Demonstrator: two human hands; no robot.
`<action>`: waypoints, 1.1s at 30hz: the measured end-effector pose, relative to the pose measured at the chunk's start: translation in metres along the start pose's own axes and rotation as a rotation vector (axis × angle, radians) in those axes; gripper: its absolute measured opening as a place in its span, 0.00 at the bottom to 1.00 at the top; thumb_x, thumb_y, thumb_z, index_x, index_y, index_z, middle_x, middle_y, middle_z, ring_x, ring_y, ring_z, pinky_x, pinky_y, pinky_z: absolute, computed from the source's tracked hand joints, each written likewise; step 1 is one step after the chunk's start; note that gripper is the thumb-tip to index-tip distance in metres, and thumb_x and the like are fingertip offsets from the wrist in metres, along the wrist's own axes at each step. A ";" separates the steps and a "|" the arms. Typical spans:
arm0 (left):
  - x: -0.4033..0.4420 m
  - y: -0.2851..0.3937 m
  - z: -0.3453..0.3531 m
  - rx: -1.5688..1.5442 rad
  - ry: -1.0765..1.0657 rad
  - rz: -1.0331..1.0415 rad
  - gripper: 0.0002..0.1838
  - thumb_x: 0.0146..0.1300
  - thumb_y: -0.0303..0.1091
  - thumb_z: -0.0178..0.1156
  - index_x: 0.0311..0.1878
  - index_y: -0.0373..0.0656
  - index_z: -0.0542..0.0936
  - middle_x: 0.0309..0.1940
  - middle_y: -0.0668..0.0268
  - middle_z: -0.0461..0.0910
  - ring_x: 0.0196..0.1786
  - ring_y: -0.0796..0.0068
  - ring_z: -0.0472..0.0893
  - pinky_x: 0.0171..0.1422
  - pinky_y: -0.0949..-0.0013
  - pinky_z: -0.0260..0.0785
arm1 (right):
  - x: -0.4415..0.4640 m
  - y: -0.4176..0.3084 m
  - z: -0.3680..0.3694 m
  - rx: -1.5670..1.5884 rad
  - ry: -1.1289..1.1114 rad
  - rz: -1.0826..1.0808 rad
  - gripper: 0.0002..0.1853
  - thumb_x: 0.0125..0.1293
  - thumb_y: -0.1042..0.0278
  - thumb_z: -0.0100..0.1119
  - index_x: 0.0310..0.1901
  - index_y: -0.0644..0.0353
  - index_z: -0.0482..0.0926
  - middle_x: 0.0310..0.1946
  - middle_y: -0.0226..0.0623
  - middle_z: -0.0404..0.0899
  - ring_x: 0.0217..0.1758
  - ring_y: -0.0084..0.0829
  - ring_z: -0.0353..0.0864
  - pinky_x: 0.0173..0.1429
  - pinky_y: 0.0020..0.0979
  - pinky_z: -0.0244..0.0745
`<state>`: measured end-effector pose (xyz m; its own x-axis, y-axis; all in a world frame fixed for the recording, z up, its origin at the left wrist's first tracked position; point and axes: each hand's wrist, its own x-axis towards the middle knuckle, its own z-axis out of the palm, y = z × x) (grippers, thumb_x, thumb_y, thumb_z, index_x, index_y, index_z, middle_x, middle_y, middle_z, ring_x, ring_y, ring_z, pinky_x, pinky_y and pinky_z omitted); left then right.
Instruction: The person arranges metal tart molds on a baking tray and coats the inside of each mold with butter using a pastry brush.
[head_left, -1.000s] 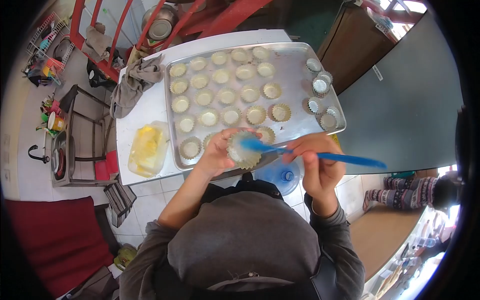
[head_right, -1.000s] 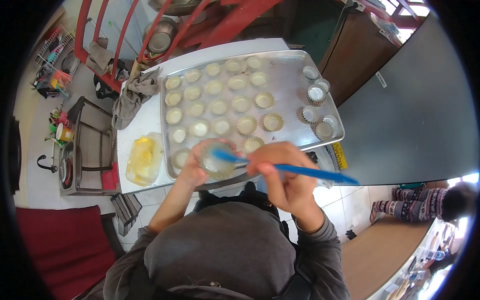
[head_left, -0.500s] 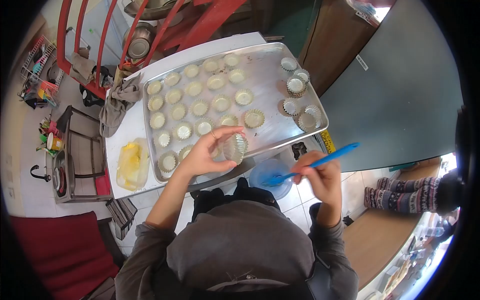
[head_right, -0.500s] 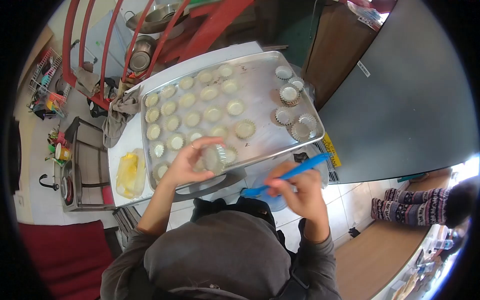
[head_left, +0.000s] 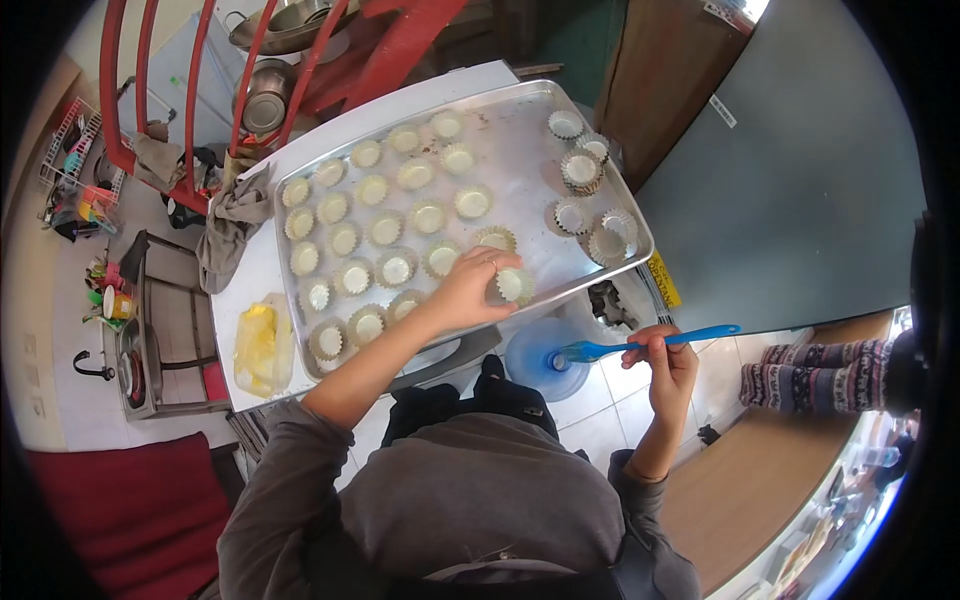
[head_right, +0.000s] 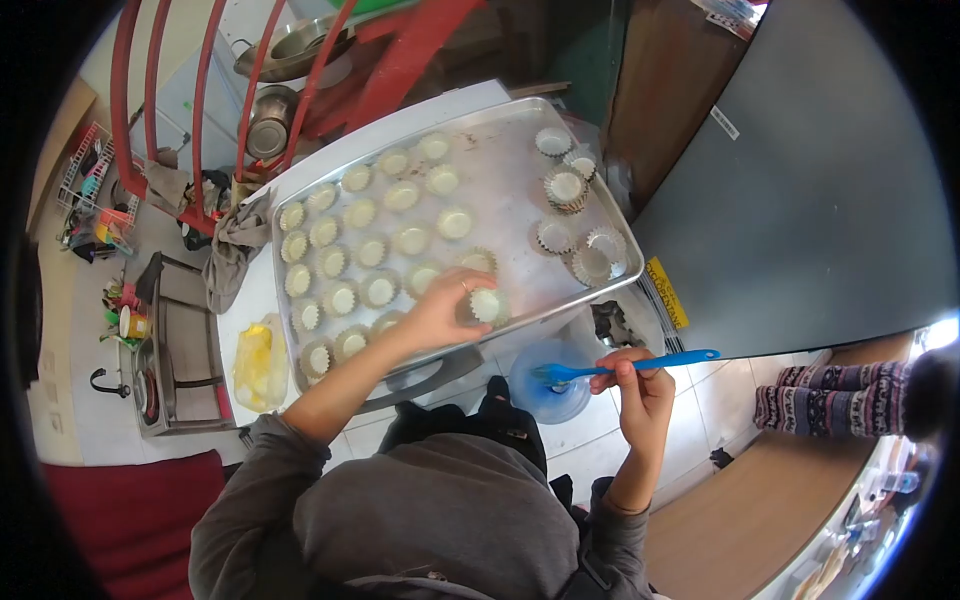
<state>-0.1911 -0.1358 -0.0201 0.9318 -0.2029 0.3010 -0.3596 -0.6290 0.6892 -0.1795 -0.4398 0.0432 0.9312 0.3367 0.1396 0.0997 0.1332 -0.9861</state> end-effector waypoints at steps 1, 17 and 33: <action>0.001 0.001 0.000 0.072 -0.021 -0.019 0.30 0.45 0.41 0.70 0.53 0.44 0.74 0.55 0.63 0.74 0.59 0.61 0.70 0.59 0.59 0.61 | 0.000 0.001 -0.001 -0.002 0.003 0.008 0.11 0.70 0.69 0.49 0.36 0.71 0.74 0.29 0.40 0.77 0.28 0.27 0.79 0.34 0.25 0.78; 0.035 -0.043 -0.046 0.456 0.052 -0.025 0.28 0.38 0.36 0.67 0.49 0.46 0.79 0.56 0.64 0.70 0.63 0.60 0.64 0.61 0.53 0.54 | 0.003 0.008 -0.015 -0.031 0.040 0.067 0.11 0.71 0.69 0.47 0.36 0.69 0.74 0.30 0.40 0.77 0.27 0.26 0.79 0.33 0.25 0.77; 0.073 -0.094 -0.059 0.626 -0.123 -0.176 0.33 0.35 0.42 0.71 0.51 0.47 0.79 0.61 0.64 0.66 0.69 0.57 0.57 0.67 0.49 0.50 | -0.002 0.009 -0.025 -0.072 0.079 0.103 0.12 0.72 0.67 0.46 0.37 0.68 0.73 0.31 0.41 0.77 0.27 0.26 0.79 0.32 0.26 0.77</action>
<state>-0.0918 -0.0470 -0.0239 0.9862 -0.1179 0.1162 -0.1392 -0.9706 0.1965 -0.1717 -0.4626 0.0314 0.9623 0.2701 0.0321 0.0241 0.0330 -0.9992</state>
